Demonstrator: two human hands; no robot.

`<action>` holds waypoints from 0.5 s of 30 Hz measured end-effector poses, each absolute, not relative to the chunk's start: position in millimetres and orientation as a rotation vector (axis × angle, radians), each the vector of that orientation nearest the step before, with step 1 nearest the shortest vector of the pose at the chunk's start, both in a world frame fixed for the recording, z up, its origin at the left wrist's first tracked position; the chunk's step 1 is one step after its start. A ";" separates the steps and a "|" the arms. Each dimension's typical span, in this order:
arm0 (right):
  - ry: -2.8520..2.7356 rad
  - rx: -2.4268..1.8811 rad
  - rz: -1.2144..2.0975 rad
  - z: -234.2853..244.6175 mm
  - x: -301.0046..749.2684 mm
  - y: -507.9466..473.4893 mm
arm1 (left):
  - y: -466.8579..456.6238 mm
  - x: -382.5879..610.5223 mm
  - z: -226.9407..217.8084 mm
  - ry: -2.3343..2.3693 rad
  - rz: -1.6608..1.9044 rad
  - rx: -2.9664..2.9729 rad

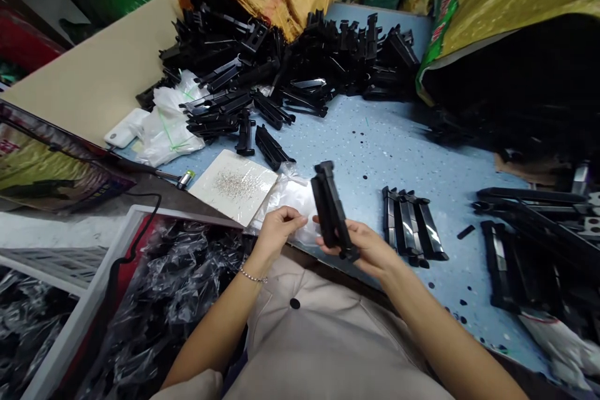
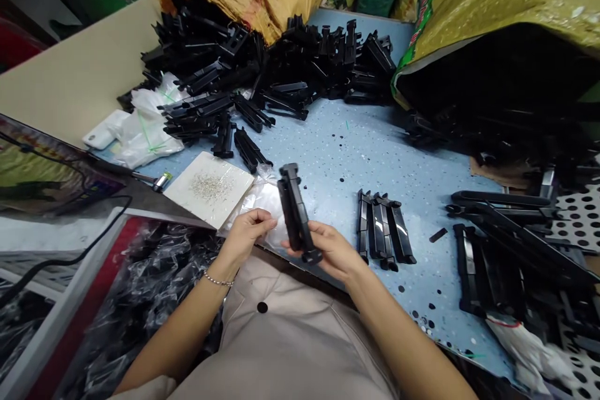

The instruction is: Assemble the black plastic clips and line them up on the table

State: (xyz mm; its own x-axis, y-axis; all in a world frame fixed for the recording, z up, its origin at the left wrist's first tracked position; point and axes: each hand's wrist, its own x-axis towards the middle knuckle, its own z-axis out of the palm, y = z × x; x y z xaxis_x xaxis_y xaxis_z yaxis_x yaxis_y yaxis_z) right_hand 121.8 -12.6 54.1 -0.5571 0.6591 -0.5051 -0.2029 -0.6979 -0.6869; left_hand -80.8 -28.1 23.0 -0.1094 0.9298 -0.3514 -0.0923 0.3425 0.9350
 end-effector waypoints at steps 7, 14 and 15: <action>-0.523 -1.126 2.136 33.0 107.4 -5.2 | -33.6 -88.0 28.8 1.506 1.209 1.154; -0.545 -1.200 2.056 56.5 146.8 -20.6 | -44.9 -90.5 38.3 1.651 0.922 1.840; -0.524 -1.168 2.114 62.0 151.5 -28.1 | -44.5 -88.4 38.2 1.637 0.856 1.889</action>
